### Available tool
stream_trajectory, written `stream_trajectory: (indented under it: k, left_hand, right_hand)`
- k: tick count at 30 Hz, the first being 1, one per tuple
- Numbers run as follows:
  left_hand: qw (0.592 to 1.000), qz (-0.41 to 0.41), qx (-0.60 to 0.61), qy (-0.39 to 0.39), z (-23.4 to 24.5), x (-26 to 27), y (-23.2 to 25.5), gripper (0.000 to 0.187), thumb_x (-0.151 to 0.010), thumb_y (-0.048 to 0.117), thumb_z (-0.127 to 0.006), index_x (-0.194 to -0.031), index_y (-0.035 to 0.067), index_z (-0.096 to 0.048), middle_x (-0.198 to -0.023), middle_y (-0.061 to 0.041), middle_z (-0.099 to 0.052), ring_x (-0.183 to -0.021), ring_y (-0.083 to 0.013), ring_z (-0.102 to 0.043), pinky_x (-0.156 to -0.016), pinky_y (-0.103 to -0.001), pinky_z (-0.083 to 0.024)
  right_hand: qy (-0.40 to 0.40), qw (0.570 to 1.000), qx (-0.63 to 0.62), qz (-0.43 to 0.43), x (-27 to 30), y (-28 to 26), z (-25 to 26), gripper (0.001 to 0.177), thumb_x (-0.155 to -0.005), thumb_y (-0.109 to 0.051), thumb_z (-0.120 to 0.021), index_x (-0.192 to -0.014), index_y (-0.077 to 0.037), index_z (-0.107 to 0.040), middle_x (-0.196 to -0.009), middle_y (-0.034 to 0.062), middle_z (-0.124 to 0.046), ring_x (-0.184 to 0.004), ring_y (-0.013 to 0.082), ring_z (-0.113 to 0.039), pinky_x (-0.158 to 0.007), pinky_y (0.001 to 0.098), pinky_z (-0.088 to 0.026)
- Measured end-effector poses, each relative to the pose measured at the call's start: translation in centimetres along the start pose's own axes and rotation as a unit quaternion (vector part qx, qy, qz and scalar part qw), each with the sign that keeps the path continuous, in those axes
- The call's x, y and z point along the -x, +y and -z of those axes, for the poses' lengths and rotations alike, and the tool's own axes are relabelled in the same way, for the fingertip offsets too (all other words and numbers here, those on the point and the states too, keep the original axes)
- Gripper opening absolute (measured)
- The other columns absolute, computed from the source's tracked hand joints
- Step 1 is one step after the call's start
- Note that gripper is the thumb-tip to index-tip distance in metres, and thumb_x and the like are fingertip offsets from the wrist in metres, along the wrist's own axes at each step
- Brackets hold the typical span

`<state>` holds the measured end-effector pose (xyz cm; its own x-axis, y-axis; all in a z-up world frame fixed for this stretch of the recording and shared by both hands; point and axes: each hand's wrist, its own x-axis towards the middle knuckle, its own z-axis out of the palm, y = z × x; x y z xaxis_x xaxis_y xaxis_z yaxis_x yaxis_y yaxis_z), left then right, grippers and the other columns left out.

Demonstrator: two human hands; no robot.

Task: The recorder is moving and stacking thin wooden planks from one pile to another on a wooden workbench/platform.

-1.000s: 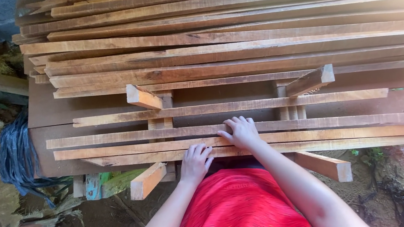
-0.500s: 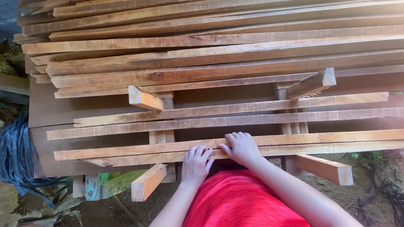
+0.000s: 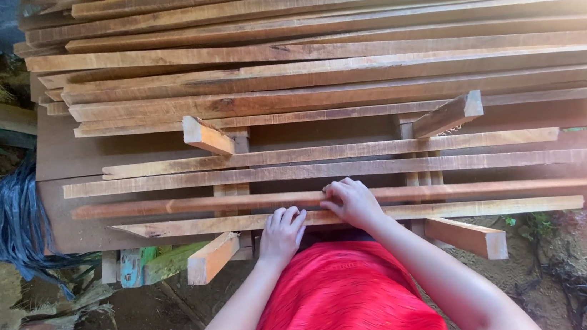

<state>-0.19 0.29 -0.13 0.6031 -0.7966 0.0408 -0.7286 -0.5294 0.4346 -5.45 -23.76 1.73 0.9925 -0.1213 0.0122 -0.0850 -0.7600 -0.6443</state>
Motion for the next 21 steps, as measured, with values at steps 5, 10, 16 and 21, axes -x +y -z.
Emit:
stream_trajectory:
  k: [5,10,16,21]
  left_hand:
    - [0.999,-0.027,-0.021,0.002,0.7,0.4,0.1,0.045,-0.087,0.022,-0.072,-0.129,0.007,-0.065,-0.126,-0.008,-0.058,-0.12,-0.0283,-0.053,-0.1,-0.044,-0.045]
    - [0.999,-0.027,-0.024,-0.004,0.3,0.6,0.1,0.049,-0.087,0.022,-0.071,-0.133,0.005,-0.062,-0.129,-0.01,-0.057,-0.121,-0.0294,-0.052,-0.102,-0.045,-0.044]
    - [0.999,-0.008,-0.03,-0.02,0.2,0.0,-0.1,0.055,-0.089,0.026,-0.073,-0.139,0.008,-0.058,-0.135,-0.009,-0.057,-0.127,-0.0276,-0.051,-0.109,-0.044,-0.041]
    - [0.981,0.126,-0.136,-0.059,4.1,-3.6,0.2,0.099,-0.062,0.052,-0.086,-0.141,0.005,-0.051,-0.141,-0.014,-0.055,-0.133,-0.0325,-0.046,-0.115,-0.051,-0.03]
  right_hand:
    - [-0.029,0.999,0.031,-0.018,0.5,-0.4,-0.6,0.037,-0.086,-0.036,-0.076,-0.11,-0.01,-0.07,-0.099,0.0082,-0.072,-0.095,0.0295,-0.066,-0.082,0.0425,-0.051]
    - [-0.025,0.997,0.065,-0.013,0.7,0.2,-1.3,0.036,-0.089,-0.04,-0.072,-0.112,-0.013,-0.072,-0.102,0.0063,-0.073,-0.098,0.028,-0.066,-0.086,0.0418,-0.05]
    - [-0.097,0.992,0.066,-0.039,0.1,0.5,-1.4,0.039,-0.094,-0.047,-0.065,-0.116,-0.016,-0.072,-0.108,0.0057,-0.074,-0.103,0.0278,-0.068,-0.089,0.0437,-0.05]
    - [-0.174,0.981,0.07,-0.045,-0.4,0.1,-0.5,0.054,-0.09,-0.058,-0.064,-0.122,-0.015,-0.069,-0.115,0.0092,-0.073,-0.109,0.0297,-0.068,-0.092,0.0443,-0.05]
